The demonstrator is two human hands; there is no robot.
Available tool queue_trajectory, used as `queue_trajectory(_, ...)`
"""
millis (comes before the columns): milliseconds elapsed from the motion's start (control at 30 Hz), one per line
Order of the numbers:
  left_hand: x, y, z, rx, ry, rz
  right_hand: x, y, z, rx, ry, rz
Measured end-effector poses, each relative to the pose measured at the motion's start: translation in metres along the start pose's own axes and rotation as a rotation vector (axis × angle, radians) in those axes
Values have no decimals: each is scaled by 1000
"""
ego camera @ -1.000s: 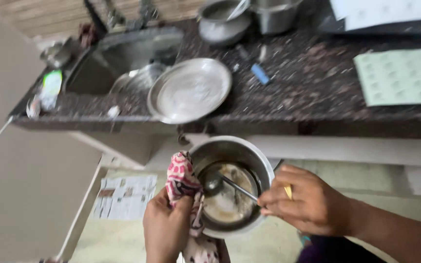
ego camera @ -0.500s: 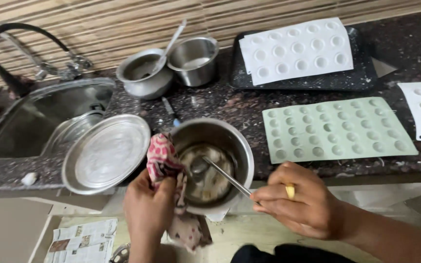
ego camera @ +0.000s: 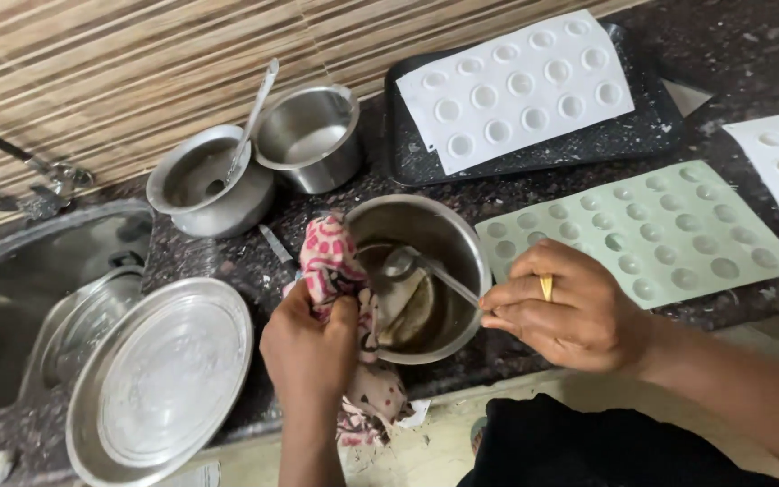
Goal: Filling silicone molds with a liquid mixture and then heating the mixture on a stove.
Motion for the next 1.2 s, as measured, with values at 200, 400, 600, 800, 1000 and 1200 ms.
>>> queue_trajectory(200,-1,-30,18,15,-13,181,19,1,12,-67,13,33)
queue_trajectory(400,5,-38,30,-54,-44,104,40,5,17,-129,21,105)
queue_trajectory(600,12,-37,39,-14,-106,142,55,-8,14,-172,-31,32)
queue_trajectory(800,29,-30,38,-26,-188,119,69,-8,13,-238,-45,-3)
queue_trajectory(1000,40,-22,40,-6,-220,109,73,-9,12,-268,-95,-48)
queue_trajectory(1200,46,-18,41,13,-209,84,78,-8,18,-270,-127,-57)
Point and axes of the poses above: each hand's wrist, its own y-axis away from the middle knuckle, its own z-axis out of the palm, x = y × z, the point moved 3 cm from there along -y, towards the middle knuckle, and after that the axes turned 1 degree about z, right-handed, at the moved point
